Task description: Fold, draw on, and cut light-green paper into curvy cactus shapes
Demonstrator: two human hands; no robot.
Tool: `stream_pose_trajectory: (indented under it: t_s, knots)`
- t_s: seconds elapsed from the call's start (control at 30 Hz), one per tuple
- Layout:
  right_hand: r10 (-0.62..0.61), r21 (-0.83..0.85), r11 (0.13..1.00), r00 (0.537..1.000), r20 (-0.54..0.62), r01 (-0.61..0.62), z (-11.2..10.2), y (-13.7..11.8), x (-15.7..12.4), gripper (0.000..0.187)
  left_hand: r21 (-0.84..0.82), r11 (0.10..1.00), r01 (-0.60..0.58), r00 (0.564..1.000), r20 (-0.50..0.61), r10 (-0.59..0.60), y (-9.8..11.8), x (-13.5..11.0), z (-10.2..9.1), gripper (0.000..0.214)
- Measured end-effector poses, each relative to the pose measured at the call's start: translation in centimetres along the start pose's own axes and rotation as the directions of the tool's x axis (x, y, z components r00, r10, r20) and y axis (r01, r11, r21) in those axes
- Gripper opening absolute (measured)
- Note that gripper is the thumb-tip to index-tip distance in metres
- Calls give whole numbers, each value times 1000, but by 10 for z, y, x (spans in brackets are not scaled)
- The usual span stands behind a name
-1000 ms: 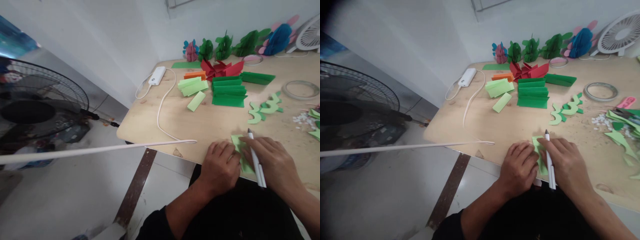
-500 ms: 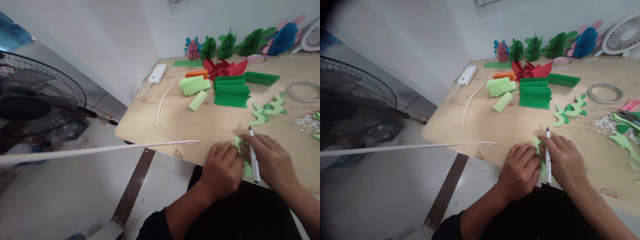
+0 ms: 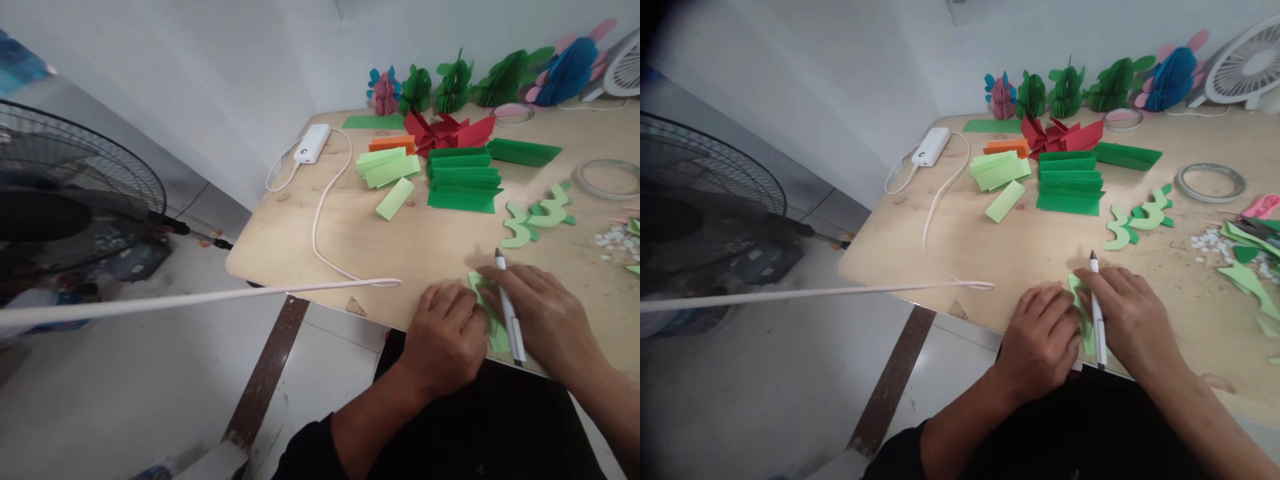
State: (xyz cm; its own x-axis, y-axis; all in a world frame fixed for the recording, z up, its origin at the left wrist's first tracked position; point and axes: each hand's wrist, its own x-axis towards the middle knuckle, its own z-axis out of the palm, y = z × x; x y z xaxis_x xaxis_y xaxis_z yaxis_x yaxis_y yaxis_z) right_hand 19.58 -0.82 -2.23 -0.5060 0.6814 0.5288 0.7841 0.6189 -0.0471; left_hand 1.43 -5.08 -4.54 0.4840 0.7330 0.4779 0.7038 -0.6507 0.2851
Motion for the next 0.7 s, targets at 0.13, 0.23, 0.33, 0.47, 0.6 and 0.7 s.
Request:
stream_pose_trajectory:
  t_s: [0.13, 0.23, 0.33, 0.47, 0.6, 0.7]
  knots:
    - [35, -15, 999, 999, -6, -35, 2, -3, 0, 20, 0, 1000, 7, 1000, 9, -7, 1, 0, -1, 26]
    - [53, -32, 998, 999, -10, -53, 3, -4, 0, 20, 1, 1000, 9, 1000, -1, -9, 1, 0, -1, 25]
    - [60, -51, 997, 998, -18, -61, 4, -5, -1, 20, 0, 1000, 7, 1000, -10, -7, 1, 0, 0, 25]
    - [74, -69, 995, 997, -30, -76, 5, -7, -1, 20, -3, 1000, 3, 1000, -20, -3, 0, 0, 0, 25]
    - [90, -71, 993, 995, -32, -92, 5, -8, -1, 18, -11, 1000, 2, 1000, -30, -2, 0, 0, 0, 23]
    - [107, -68, 992, 994, -34, -109, 6, -9, -2, 20, 1, 1000, 6, 1000, 21, -6, 1, 0, -1, 24]
